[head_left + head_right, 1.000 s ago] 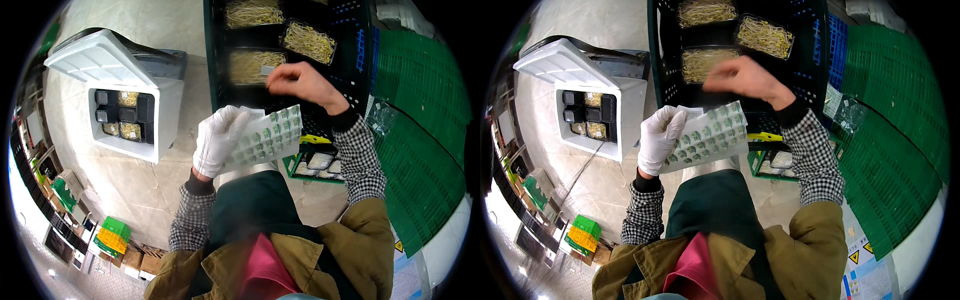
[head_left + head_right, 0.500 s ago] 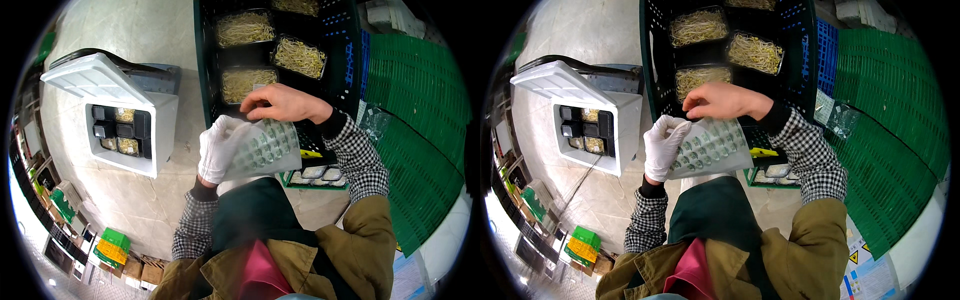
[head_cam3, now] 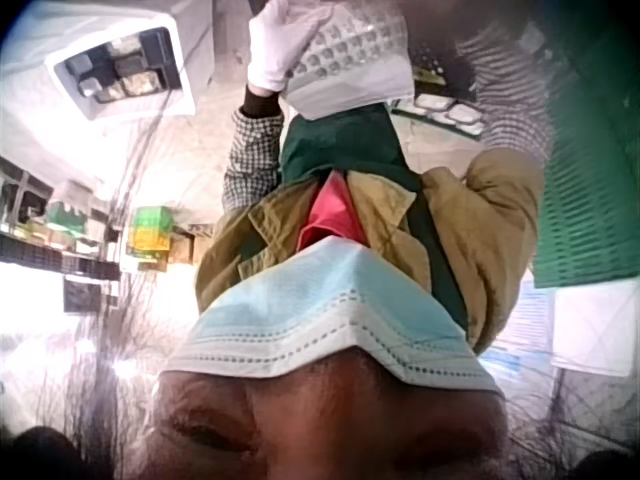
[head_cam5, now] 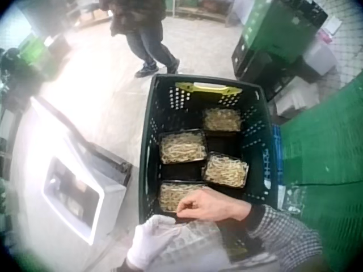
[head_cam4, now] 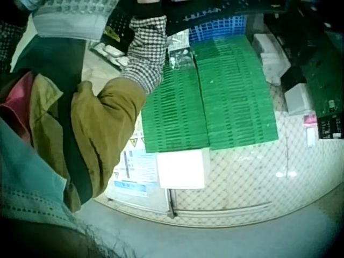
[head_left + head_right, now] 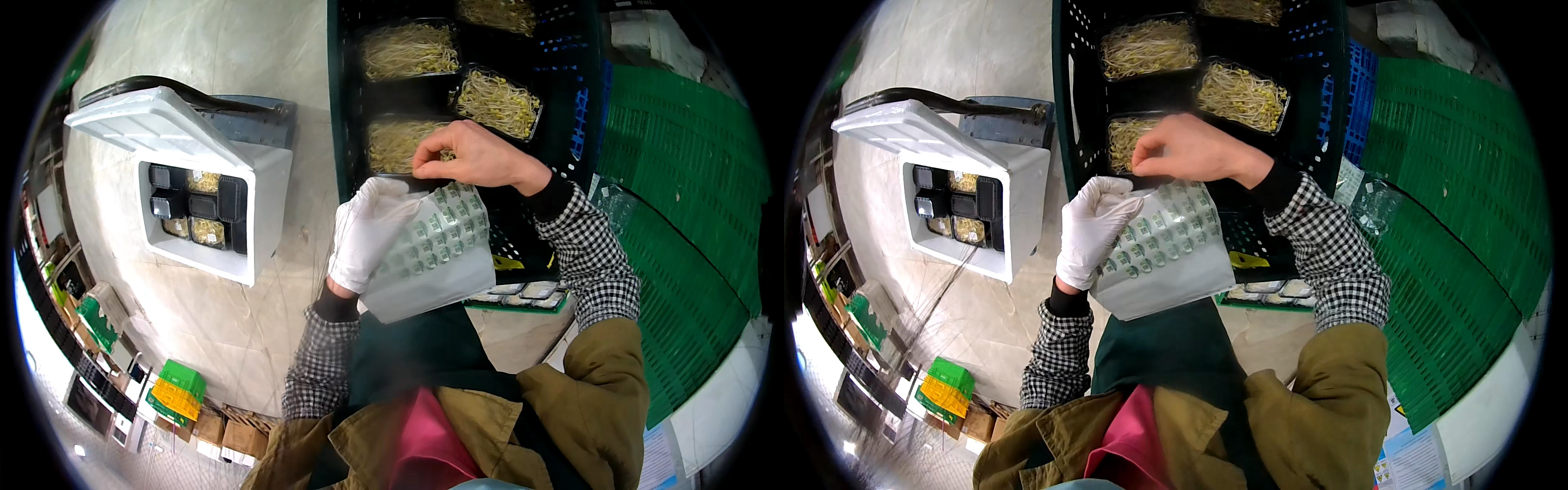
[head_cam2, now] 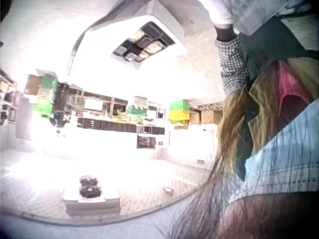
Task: The person labels multiple black plastic containers filled with bean sprouts by applying small white stickers from a sheet. They pick up each container from a green crate, place it into a white cooler, and affix a label to the top before repeating the process.
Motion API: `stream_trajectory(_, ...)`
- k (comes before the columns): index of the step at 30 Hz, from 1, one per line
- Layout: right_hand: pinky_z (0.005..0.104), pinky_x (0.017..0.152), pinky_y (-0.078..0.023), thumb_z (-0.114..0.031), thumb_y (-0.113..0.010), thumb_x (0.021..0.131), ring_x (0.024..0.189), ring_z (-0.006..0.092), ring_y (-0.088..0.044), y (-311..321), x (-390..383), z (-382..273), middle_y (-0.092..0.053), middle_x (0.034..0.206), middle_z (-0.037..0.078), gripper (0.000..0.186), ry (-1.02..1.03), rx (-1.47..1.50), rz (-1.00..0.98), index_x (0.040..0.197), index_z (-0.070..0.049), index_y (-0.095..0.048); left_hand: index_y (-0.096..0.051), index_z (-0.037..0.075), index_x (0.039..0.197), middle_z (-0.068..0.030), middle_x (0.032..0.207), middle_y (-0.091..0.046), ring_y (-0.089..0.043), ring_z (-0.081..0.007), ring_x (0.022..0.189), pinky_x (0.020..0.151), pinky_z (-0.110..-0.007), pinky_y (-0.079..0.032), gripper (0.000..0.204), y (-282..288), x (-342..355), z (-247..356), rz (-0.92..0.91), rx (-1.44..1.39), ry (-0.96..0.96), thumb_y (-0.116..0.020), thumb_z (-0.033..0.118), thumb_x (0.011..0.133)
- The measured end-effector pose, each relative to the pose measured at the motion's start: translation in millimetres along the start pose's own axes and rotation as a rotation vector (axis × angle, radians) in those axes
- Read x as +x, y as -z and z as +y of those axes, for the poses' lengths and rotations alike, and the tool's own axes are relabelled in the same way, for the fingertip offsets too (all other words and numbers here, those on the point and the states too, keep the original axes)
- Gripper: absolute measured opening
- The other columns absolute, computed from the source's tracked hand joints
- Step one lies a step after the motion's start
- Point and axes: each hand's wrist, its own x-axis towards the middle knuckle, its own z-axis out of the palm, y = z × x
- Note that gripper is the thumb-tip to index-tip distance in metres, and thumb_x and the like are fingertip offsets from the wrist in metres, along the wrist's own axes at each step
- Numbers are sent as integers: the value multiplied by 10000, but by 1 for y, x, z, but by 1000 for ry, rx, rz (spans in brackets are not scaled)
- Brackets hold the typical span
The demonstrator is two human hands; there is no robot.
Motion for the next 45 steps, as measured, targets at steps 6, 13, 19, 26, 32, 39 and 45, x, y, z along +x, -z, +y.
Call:
stream_trajectory(6, 284, 794, -531, -151, -600, 926, 824, 133, -640, 11, 8, 17, -695, 1027, 86, 254, -139, 296, -261, 1120, -8, -679, -574, 16, 1242, -2, 1044, -636, -554, -48, 886, 832, -213, -469, 389, 2, 4, 6, -32, -64, -82, -669, 6, 865)
stream_trajectory(13, 302, 756, -504, -252, -701, 835, 808, 168, -641, 10, 4, 29, -709, 954, 84, 302, 25, 165, -181, 1035, -26, -717, -644, 9, 1070, 6, 878, -651, -531, -19, 735, 663, -185, -455, 201, 1, 8, 19, 5, 36, -22, -682, 60, 879)
stream_trajectory(19, 298, 711, -500, -211, -714, 821, 757, 163, -637, 3, 0, 19, -705, 820, 65, 215, 70, 92, 30, 946, -38, -735, -671, 12, 878, 43, 667, -614, -489, 10, 595, 516, -175, -399, 102, -3, 16, 4, 90, 211, -63, -720, 101, 865)
stream_trajectory(26, 390, 797, -447, -270, -631, 898, 909, 230, -590, 71, 36, 123, -664, 919, 40, 181, -115, -592, 752, 953, -122, -719, -694, 8, 932, 20, 819, -617, -550, -28, 751, 656, -192, -458, 121, -5, 13, 27, -68, -42, 22, -743, 30, 824)
stream_trajectory(32, 430, 868, -387, -272, -667, 862, 1028, 260, -532, 64, 97, 178, -592, 1054, 44, 200, -43, -888, 805, 1013, -142, -682, -691, -10, 979, -39, 998, -639, -611, -103, 888, 791, -220, -476, 122, 3, 16, 29, -46, 101, -180, -687, -2, 857)
stream_trajectory(39, 443, 919, -397, -436, -796, 729, 1095, 300, -503, 54, 112, 175, -534, 1143, 133, 658, -251, -758, 1043, 1209, -61, -545, -635, 23, 1175, -64, 1072, -686, -625, -91, 939, 814, -256, -515, 275, 0, 16, 37, 57, -197, 63, -603, 33, 903)
stream_trajectory(45, 474, 971, -395, -532, -804, 686, 1155, 353, -468, 51, 111, 192, -496, 1203, 211, 835, -431, -342, 1020, 1231, 19, -492, -623, -17, 1177, -69, 1065, -680, -634, -96, 928, 834, -235, -509, 257, 4, 29, 35, 19, -165, 44, -585, 23, 926)
